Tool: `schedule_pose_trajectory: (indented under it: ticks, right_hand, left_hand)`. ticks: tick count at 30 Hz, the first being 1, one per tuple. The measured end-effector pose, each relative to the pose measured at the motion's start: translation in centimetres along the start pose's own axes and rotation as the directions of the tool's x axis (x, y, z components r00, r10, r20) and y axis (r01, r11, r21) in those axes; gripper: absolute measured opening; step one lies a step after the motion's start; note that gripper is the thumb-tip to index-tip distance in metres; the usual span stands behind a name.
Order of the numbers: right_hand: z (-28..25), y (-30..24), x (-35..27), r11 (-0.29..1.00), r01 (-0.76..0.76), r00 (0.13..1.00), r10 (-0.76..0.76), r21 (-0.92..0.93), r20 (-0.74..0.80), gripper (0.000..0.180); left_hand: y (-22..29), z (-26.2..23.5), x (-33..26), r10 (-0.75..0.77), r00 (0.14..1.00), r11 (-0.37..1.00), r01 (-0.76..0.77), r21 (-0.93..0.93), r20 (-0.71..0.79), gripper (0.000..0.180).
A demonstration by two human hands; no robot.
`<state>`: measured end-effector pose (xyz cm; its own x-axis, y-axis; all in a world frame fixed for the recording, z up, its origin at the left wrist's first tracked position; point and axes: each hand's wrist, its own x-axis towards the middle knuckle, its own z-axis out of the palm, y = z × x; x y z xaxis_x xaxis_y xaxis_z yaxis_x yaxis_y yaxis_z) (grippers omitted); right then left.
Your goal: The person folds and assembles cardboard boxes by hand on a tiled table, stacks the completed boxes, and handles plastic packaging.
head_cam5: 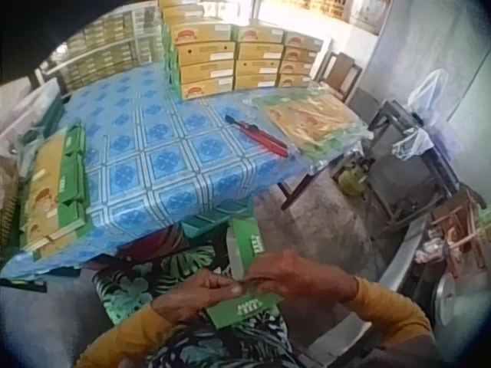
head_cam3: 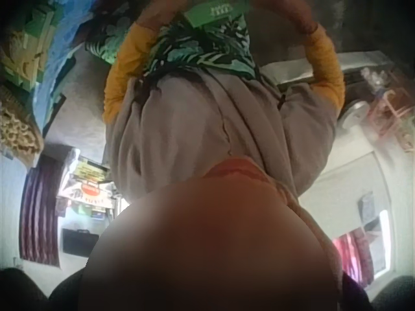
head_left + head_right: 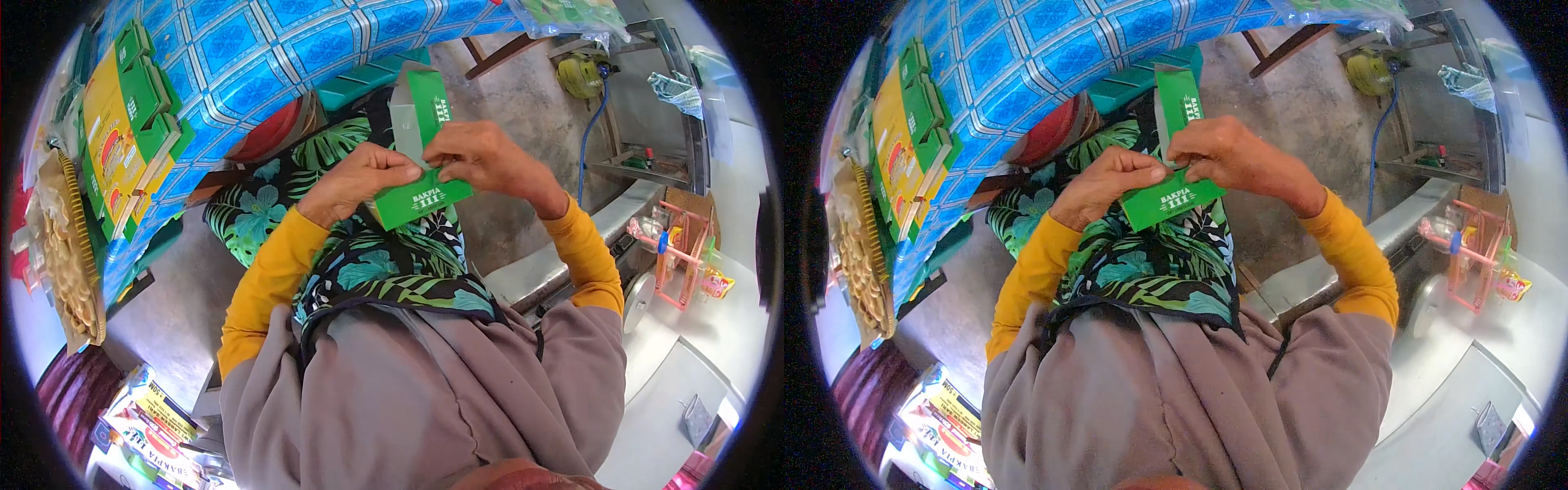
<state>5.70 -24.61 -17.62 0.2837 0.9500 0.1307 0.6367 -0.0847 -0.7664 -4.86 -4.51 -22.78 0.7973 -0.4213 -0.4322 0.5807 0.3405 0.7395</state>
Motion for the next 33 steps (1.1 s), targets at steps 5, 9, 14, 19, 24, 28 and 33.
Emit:
schedule_pose_trajectory:
  ticks: [5,9,14,19,24,28,33]
  right_hand:
    - [0.1,-0.5,0.1,0.975,-0.138,0.99,0.132,0.175,0.047,0.025]
    - [0.4,-0.4,0.4,0.951,-0.257,0.958,0.227,0.17,0.173,0.028]
    - [0.2,-1.0,1.3,0.943,-0.33,0.899,0.329,-0.044,0.288,0.029]
    - [1.7,-1.3,0.0,0.975,-0.2,0.962,0.215,-0.098,0.167,0.031]
    - [3.7,-2.6,0.3,0.979,-0.127,0.991,0.132,-0.159,0.021,0.028]
    - [4.4,-4.5,0.2,0.964,0.022,0.993,-0.051,-0.265,-0.102,0.027]
    - [-1.7,-5.6,0.0,0.908,-0.205,0.783,-0.071,-0.364,-0.618,0.018]
  left_hand:
    - [-0.6,-1.2,-0.2,-0.011,0.998,0.999,0.008,0.052,0.055,0.018]
    - [-0.9,-1.0,0.2,-0.057,0.998,0.983,0.055,0.176,0.008,0.019]
    - [-0.9,-0.6,0.6,0.017,0.999,0.969,-0.023,0.246,0.026,0.02]
    - [1.5,-2.5,0.7,0.061,0.992,0.964,-0.087,0.25,0.109,0.023]
    - [2.1,-0.9,2.7,0.09,0.99,0.994,-0.083,0.07,-0.105,0.023]
    - [3.4,0.7,2.6,0.152,0.986,0.964,-0.133,0.23,-0.067,0.008]
    - [5.4,1.5,0.6,0.273,0.962,0.703,-0.178,0.688,-0.03,0.007]
